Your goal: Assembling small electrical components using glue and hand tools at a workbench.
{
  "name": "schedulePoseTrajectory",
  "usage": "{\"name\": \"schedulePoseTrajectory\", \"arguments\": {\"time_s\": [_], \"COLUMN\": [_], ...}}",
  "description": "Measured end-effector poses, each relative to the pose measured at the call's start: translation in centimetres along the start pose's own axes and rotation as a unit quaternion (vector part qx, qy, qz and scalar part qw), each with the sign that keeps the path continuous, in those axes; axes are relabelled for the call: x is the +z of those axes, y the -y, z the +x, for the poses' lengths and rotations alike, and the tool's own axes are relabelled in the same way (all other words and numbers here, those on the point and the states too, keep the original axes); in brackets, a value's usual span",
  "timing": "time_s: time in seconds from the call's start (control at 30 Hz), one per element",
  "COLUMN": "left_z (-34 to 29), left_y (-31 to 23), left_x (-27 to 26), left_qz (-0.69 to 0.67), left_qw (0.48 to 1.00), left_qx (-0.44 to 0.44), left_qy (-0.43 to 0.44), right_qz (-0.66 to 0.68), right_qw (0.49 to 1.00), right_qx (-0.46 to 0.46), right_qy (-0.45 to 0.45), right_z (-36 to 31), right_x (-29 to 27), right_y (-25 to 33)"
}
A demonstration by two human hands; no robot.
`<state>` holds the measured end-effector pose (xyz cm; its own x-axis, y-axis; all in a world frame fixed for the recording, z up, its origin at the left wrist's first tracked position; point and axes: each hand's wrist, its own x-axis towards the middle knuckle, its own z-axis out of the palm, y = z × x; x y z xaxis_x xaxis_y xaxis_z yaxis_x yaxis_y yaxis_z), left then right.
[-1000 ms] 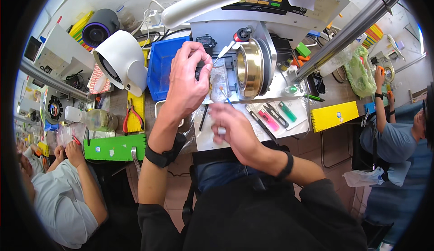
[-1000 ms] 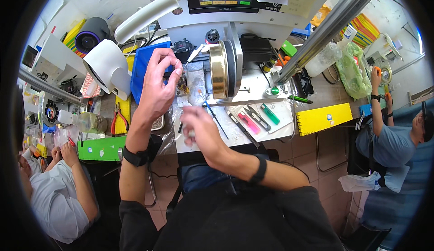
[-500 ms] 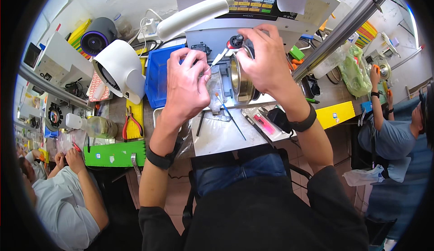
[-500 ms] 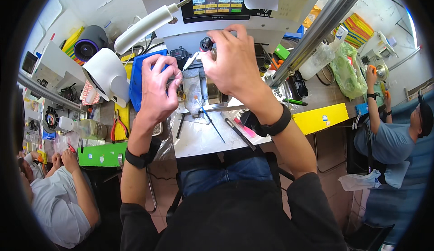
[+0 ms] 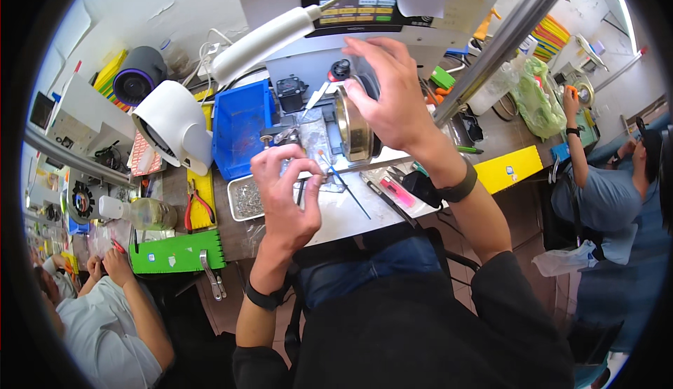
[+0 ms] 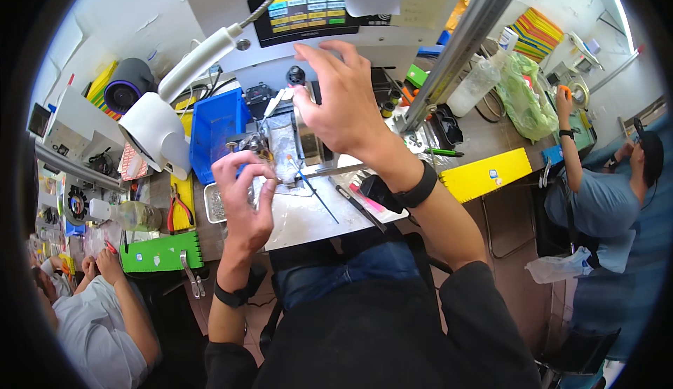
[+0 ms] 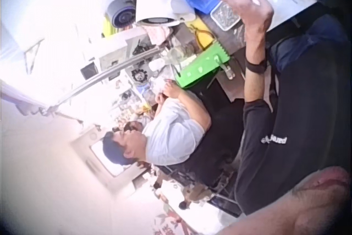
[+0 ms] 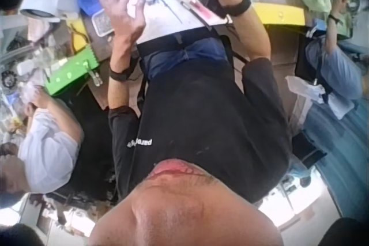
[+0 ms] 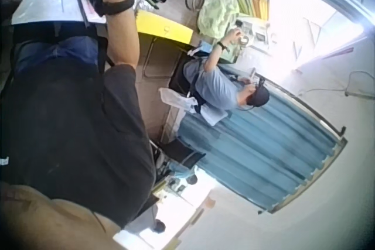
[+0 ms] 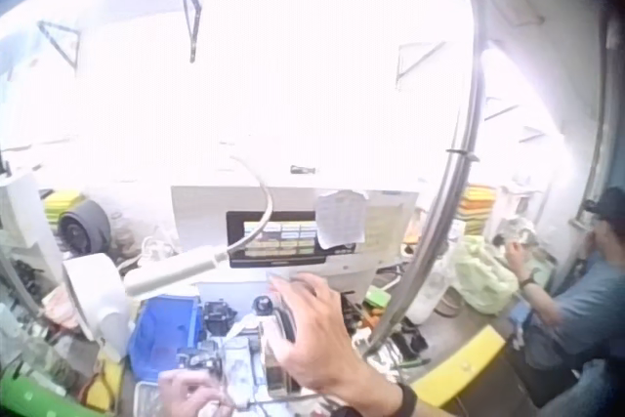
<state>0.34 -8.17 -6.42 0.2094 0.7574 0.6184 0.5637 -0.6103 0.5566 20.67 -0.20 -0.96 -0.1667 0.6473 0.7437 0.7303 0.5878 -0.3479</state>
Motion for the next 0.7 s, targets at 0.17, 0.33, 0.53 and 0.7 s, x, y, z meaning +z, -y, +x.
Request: {"name": "schedulePoseTrajectory", "arguments": {"time_s": [0.17, 0.33, 0.53, 0.7], "left_z": [-1.1, -0.8, -1.4, -1.8], "left_y": [0.7, 0.9, 1.0, 1.0], "left_x": [0.1, 0.8, 0.5, 0.3], "left_qz": [-0.027, -0.045, -0.038, -0.037], "left_qw": [0.997, 0.996, 0.996, 0.995], "left_qx": [-0.05, -0.062, -0.067, -0.081], "left_qy": [-0.043, -0.043, -0.04, -0.034], "right_qz": [0.132, 0.159, -0.005, -0.072], "right_qw": [0.945, 0.832, 0.89, 0.899], "right_qx": [0.085, 0.304, 0.422, 0.423], "right_qy": [-0.285, -0.436, -0.172, -0.089], "right_z": [-3.1, -2.1, -1.2, -0.7], "right_x": [-6.0, -17.8, -21.6, -20.0], "right_y": [-2.1, -14.7, -20.0, -19.4]}}
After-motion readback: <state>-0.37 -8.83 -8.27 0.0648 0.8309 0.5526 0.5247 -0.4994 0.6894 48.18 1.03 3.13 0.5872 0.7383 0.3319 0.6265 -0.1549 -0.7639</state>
